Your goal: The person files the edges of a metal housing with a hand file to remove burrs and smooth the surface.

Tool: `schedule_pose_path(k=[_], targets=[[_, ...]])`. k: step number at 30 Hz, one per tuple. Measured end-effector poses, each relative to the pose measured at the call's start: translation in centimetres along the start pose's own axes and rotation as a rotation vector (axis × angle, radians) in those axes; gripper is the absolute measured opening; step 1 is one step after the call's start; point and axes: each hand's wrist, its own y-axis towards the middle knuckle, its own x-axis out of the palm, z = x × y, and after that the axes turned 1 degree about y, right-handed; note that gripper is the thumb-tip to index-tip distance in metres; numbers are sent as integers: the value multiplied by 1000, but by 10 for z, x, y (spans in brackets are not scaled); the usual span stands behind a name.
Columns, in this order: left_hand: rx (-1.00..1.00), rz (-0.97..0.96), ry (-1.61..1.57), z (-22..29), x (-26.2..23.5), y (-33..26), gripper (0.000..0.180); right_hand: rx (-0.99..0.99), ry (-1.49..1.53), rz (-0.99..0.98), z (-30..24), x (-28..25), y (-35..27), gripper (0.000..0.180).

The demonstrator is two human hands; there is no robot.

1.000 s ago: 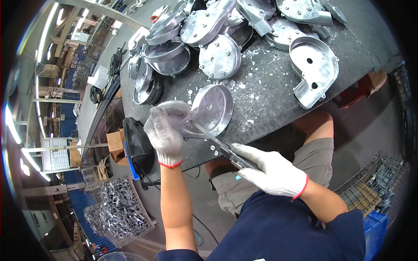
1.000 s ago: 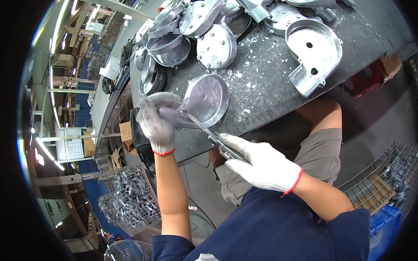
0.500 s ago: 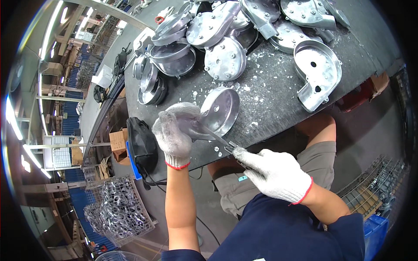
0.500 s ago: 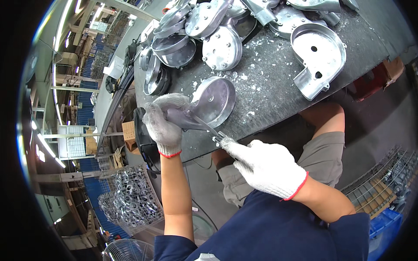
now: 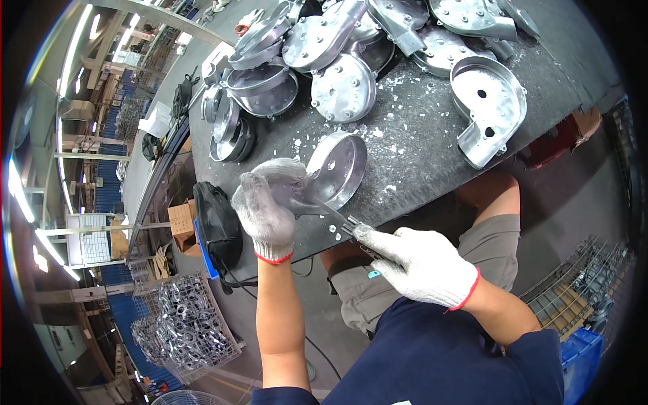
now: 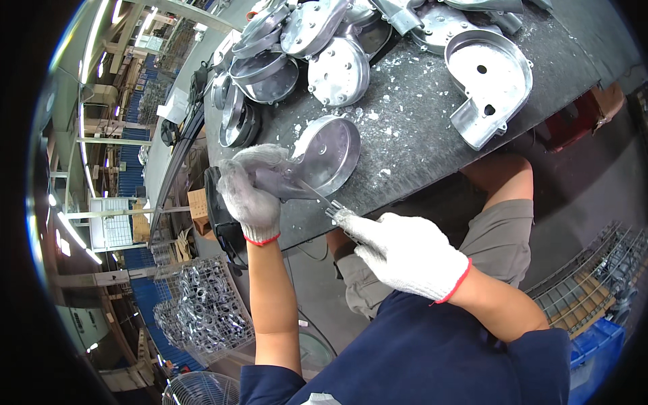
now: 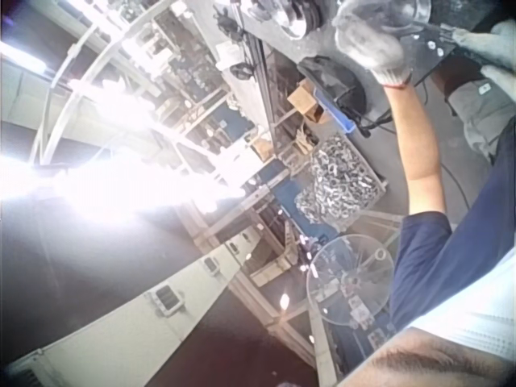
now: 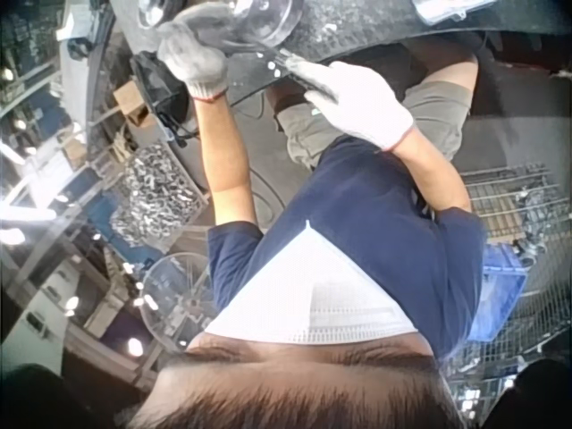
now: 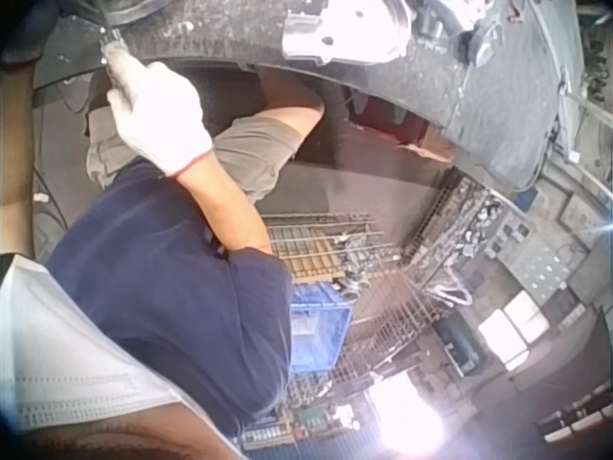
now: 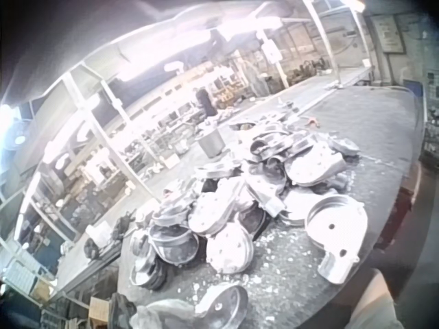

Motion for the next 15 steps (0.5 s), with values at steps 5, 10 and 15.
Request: schedule_pose_path(k=[5,10,15], targets=[[-33,133,269,-21,-4,-7,75,41,686,-46,25,20,-2,63],[-240,182,-39,-1,-4,-6,71,451,1232,-306,4,1,2,74],[-217,186,-4,-16,-6,-11,69,387,1053,-336,4,2,9,64]])
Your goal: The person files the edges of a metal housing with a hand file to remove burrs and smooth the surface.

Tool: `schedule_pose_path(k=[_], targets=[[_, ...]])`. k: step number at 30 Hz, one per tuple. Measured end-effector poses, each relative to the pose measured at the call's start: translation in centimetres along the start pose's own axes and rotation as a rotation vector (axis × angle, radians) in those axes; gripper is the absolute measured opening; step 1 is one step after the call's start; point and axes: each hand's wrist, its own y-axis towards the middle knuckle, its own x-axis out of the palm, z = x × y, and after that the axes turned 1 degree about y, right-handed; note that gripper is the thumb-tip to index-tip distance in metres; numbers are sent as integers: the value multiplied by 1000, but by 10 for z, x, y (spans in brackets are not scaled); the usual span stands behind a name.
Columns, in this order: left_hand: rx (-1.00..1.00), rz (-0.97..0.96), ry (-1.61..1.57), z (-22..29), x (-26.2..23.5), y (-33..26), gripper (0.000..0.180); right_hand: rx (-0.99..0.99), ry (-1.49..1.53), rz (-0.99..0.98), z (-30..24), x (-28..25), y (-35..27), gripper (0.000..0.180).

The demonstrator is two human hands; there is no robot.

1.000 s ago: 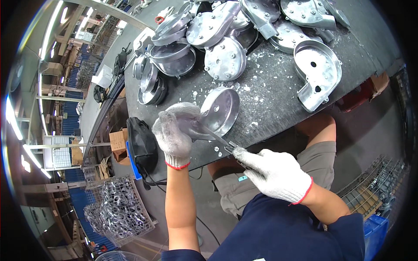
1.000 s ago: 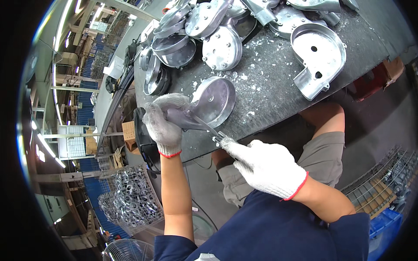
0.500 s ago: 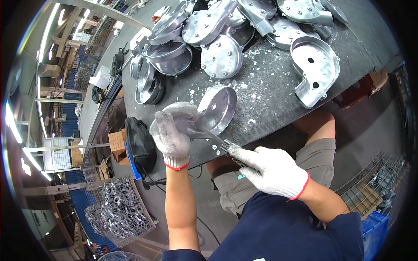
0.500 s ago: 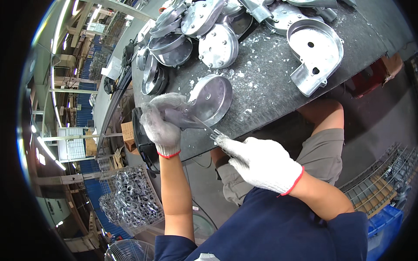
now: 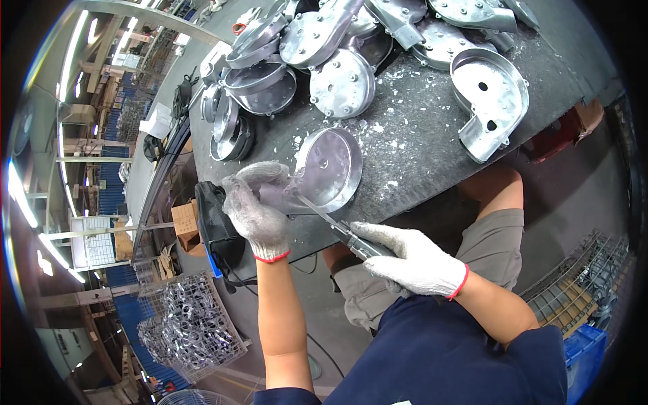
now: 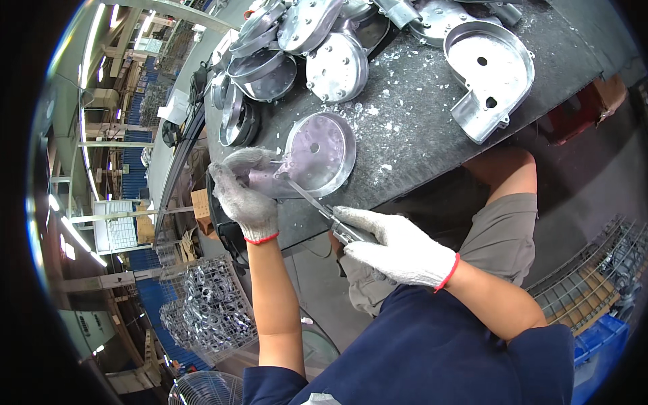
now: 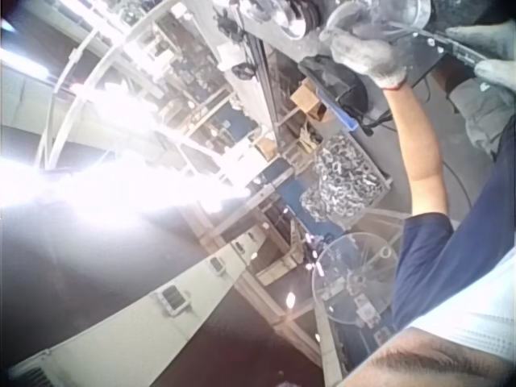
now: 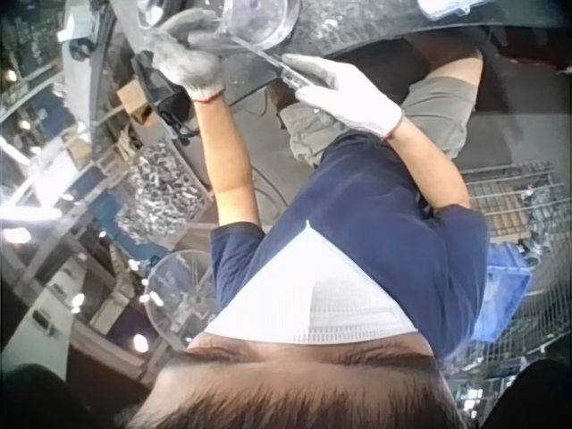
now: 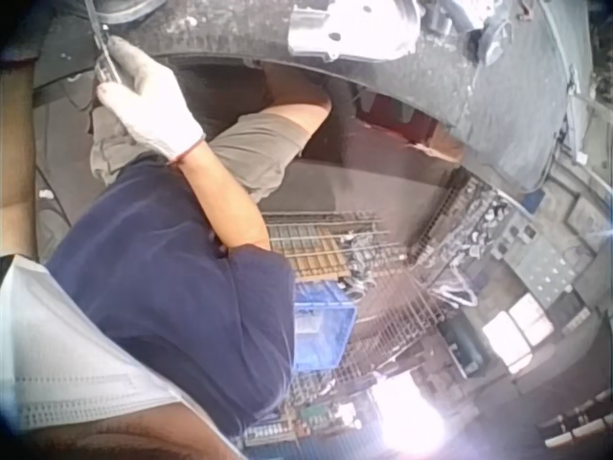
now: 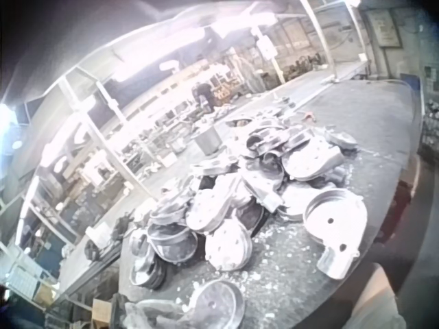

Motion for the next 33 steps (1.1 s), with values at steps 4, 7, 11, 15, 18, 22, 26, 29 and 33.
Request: schedule_pose_path(k=[4,7,11,15,18,22,26,29,33], targets=[[42,59,64,-2,1,1,69,-72,42,3,4,2,3,64],[92,-3,74,-3,-3,3,69,-22,12,9,0,2,1,65],[239,78,340,1,2,0,69,-59,19,-1,5,0,5,65],[66,-97,-49,10,-3,5,67,-120,49,-3,15,-3,14,73],[2,-54,-40,11,-3,4,66,-4,31,-16,6,-5,9,73],[133,-94,96,11,-2,3,65,-67,52,-30,10,-8,17,72],[234,-60,259,-2,-7,4,66,-71,-81,-6,1,-5,9,66],[73,-111,-5,7,-10,4,55,-93,-8,-11,7,-6,7,65],[271,-50,232,-18,-13,5,54,-92,-111,-4,4,-6,9,65]])
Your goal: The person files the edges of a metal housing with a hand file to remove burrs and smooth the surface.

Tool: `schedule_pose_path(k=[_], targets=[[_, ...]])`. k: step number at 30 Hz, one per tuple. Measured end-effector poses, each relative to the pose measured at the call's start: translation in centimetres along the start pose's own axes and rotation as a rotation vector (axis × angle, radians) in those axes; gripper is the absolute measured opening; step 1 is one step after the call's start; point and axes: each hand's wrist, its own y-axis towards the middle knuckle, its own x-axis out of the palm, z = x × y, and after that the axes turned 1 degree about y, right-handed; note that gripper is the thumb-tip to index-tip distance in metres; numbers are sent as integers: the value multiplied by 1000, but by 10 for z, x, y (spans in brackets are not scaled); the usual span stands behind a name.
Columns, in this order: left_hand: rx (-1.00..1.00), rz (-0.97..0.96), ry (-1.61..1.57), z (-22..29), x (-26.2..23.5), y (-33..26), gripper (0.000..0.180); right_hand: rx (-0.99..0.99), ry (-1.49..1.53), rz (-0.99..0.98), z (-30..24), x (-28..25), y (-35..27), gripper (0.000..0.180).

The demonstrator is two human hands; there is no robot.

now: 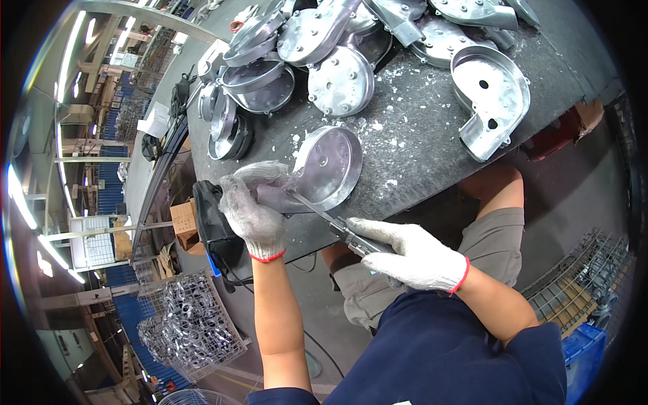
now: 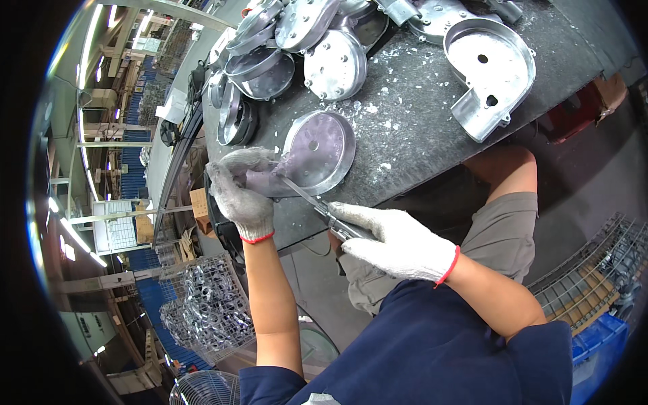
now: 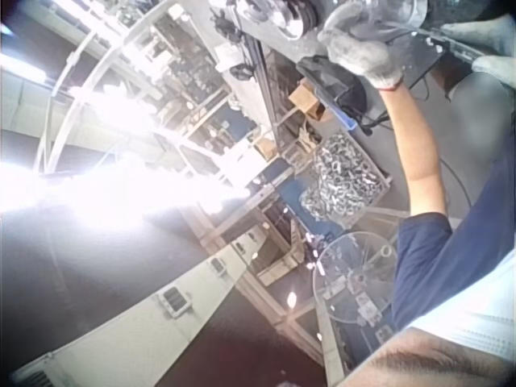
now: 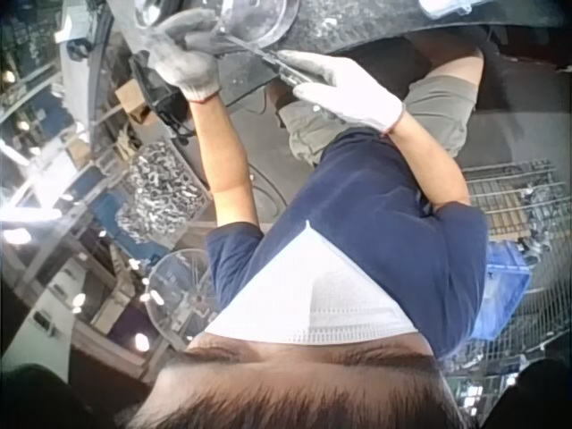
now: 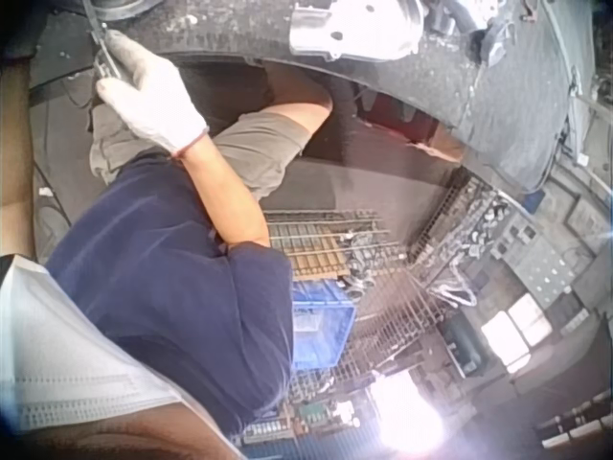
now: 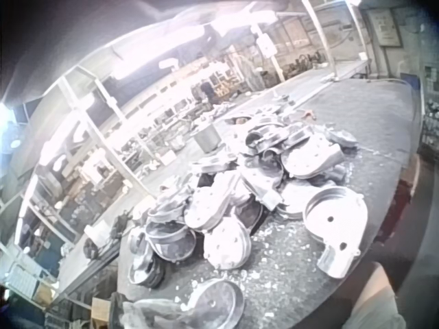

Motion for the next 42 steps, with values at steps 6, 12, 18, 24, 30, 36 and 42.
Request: schedule_pose_path(k=[6,12,18,24,30,36,42], targets=[[-49,16,-69,1,-2,-1,43,37,37,-33,5,-2,2,64],[-93,5,-249,8,3,-1,43,17,115,-15,8,-1,5,70],[-276,22,-438,22,2,5,46,-24,5,-25,8,-3,9,69],[-88,-3,-264,14,2,-1,42,-12,18,-29,-1,0,16,68],[-18,21,6,15,2,3,62,-18,-26,5,9,-4,5,68],[-241,21,-415,22,1,4,55,-30,-59,-1,10,-4,7,68],[418,130,475,-13,-4,-7,29,17,-100,-10,3,-4,9,67]])
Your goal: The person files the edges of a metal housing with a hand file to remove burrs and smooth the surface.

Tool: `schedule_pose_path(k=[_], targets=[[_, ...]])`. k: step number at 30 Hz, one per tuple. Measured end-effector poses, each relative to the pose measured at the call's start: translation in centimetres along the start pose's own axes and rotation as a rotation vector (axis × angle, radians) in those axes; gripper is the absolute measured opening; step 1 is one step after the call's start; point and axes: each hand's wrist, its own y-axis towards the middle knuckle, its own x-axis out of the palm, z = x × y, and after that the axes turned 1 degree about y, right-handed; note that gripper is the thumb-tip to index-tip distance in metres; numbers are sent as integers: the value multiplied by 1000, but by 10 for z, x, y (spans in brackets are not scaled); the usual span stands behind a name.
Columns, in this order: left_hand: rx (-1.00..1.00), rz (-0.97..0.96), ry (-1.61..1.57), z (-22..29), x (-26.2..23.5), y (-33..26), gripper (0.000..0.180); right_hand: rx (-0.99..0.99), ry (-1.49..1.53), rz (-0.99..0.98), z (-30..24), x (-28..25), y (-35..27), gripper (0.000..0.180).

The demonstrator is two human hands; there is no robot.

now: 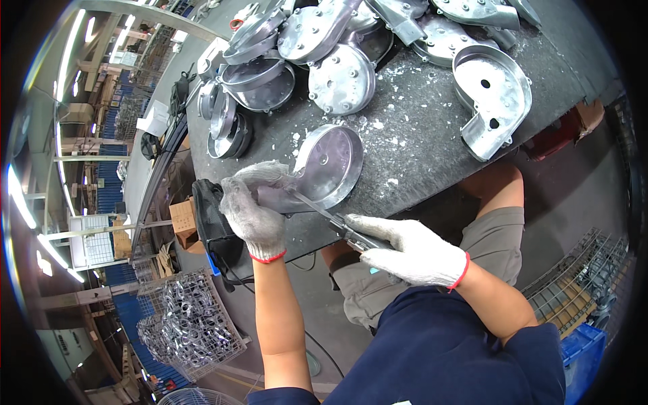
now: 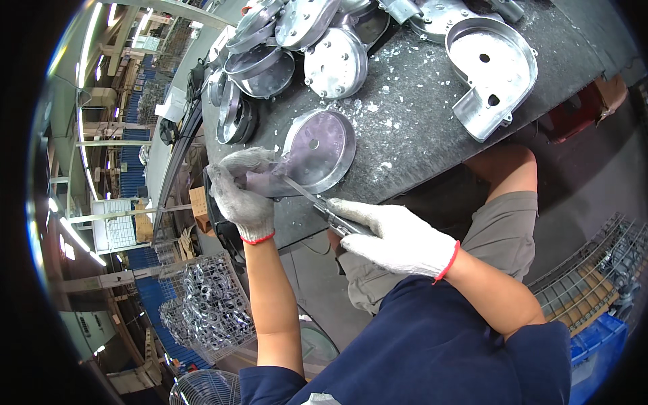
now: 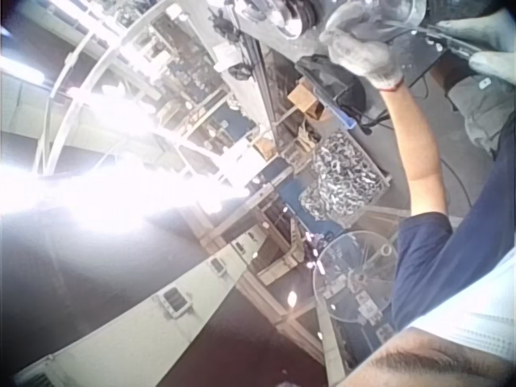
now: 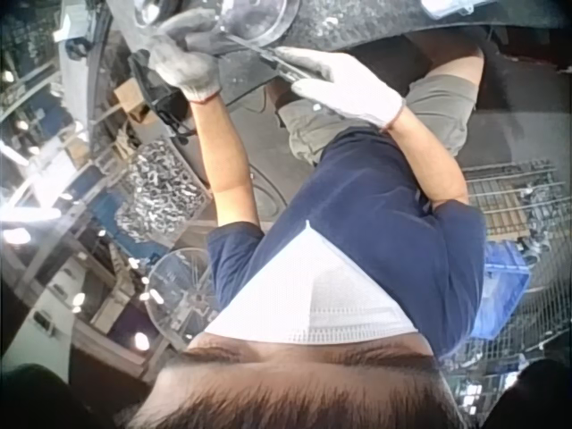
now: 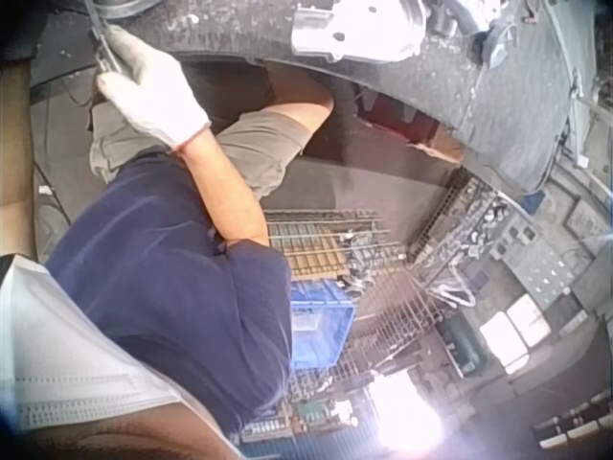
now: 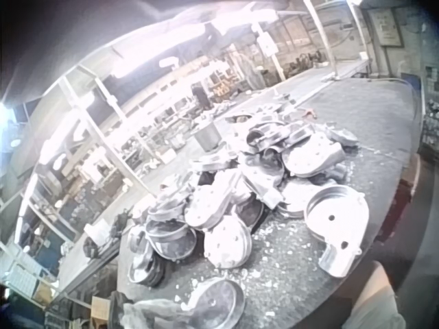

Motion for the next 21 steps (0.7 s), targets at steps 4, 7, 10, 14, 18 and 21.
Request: schedule_pose_path(k=[4,7,10,14,18,21], targets=[[-193,-84,-233,-2,-2,-4,24,-27,-15,18,2,0,-2,67],[-117,-84,-178,3,-2,0,24,43,3,-18,-12,-2,-3,68],[-340,-140,-505,22,-5,18,24,-169,-289,51,-13,-2,-4,65],[-143,-86,-90,27,-2,11,27,-214,-955,153,-41,4,-16,60],[-484,-144,-867,52,-5,22,51,-236,-577,182,-19,2,-14,60],[-465,-111,-877,54,-1,21,51,-320,-494,217,-9,8,-14,58]])
